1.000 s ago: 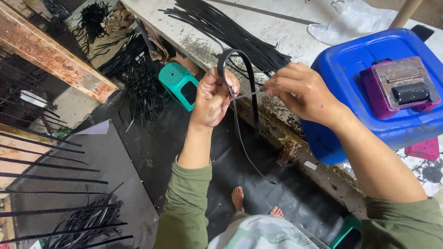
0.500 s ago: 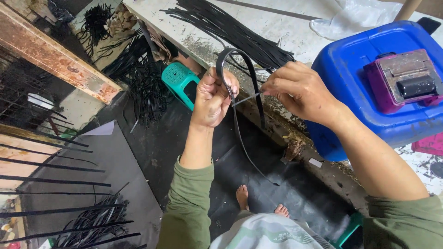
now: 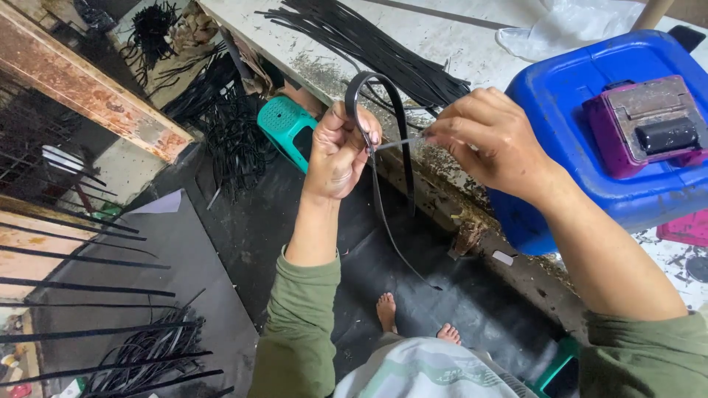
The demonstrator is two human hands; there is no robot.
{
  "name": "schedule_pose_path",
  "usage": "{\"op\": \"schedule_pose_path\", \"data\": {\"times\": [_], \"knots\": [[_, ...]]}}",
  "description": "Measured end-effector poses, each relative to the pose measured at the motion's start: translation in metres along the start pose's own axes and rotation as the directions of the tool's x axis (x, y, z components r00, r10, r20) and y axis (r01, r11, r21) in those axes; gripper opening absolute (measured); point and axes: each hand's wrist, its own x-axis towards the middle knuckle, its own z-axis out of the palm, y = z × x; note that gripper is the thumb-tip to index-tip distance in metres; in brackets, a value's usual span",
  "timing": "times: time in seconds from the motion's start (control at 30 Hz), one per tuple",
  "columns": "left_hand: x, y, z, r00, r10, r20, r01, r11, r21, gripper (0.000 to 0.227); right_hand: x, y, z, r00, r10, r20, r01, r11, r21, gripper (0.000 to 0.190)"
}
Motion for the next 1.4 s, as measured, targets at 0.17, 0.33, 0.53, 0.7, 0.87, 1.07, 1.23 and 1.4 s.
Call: {"op": "schedule_pose_path", "data": {"times": [0.17, 0.33, 0.53, 0.7, 0.87, 1.07, 1.23, 1.4], "knots": [[0.001, 0.001, 0.001, 1.0, 0.001, -0.001, -0.001, 1.0, -0.002, 0.009, -0.005, 0.0, 0.002, 0.999, -0.034, -0.007, 0.033, 0.999, -0.036, 0.006], [0.001, 0.005, 0.002, 1.0, 0.007, 0.009, -0.007, 1.0, -0.002, 0.008, -0.013, 0.0, 0.007, 0.999, -0.048, 0.012, 0.048, 0.999, -0.022, 0.007], [0.002, 0.007, 0.003, 1.0, 0.007, 0.018, -0.007, 1.0, 0.004, 0.01, -0.007, -0.001, 0.007, 0.999, -0.025, -0.033, 0.024, 0.999, -0.024, 0.008], [0.001, 0.006, 0.002, 1.0, 0.005, 0.01, -0.005, 1.0, 0.006, 0.01, -0.013, -0.003, 0.007, 0.999, -0.05, -0.006, 0.049, 0.997, -0.052, 0.009], [0.007, 0.006, -0.002, 1.0, 0.017, 0.011, -0.017, 1.0, -0.002, 0.01, -0.019, -0.014, -0.008, 1.0, -0.014, 0.021, 0.015, 0.999, -0.046, 0.008], [0.017, 0.035, 0.013, 0.992, -0.057, 0.111, 0.051, 0.997, 0.059, 0.007, -0.027, -0.021, -0.029, 0.995, -0.014, 0.099, 0.018, 0.999, -0.04, 0.014], [0.023, 0.036, 0.015, 0.991, -0.033, 0.133, 0.027, 0.999, 0.047, 0.005, -0.041, -0.024, -0.027, 0.995, 0.029, 0.1, -0.027, 1.0, -0.015, 0.011], [0.024, 0.033, 0.014, 0.991, -0.029, 0.132, 0.022, 0.998, 0.056, 0.006, -0.046, -0.024, -0.019, 0.991, 0.016, 0.133, -0.018, 1.0, 0.016, 0.016]]}}
